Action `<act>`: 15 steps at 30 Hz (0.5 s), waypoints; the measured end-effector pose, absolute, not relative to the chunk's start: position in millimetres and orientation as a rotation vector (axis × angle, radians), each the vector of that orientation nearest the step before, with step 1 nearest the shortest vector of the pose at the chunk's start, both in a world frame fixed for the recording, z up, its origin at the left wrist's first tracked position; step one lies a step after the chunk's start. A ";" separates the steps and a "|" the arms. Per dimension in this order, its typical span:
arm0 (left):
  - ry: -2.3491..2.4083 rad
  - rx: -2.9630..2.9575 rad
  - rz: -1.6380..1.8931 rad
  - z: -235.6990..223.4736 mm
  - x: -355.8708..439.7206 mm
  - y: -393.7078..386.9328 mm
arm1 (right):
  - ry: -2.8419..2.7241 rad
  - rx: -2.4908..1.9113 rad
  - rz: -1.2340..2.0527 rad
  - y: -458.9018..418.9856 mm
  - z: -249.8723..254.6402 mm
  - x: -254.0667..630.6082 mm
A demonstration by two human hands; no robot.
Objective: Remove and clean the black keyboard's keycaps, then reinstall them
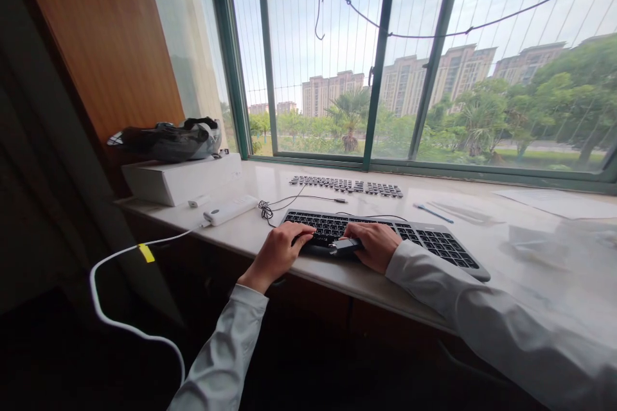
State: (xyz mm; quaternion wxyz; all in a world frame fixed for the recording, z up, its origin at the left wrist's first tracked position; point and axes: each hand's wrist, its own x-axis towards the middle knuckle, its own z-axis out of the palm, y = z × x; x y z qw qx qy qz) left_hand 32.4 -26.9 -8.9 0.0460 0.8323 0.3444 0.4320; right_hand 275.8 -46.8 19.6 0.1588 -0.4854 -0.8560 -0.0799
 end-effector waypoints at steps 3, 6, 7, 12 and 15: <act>1.049 2.553 1.311 -9.2 32.4 -24.6 | -2.469 -1.373 -0.281 -47.2 20.9 275.8; 1.018 2.615 1.285 -8.2 32.6 -22.6 | -2.473 -1.332 -0.324 -47.8 22.0 276.8; 1.011 2.644 1.269 -7.5 32.7 -22.4 | -2.469 -1.321 -0.329 -48.0 22.2 277.3; 0.993 2.820 1.197 -5.4 33.1 -24.8 | -2.449 -1.274 -0.273 -47.3 20.3 279.3; 0.984 2.898 1.193 -6.1 32.3 -26.7 | -2.427 -1.290 -0.209 -45.9 17.8 279.2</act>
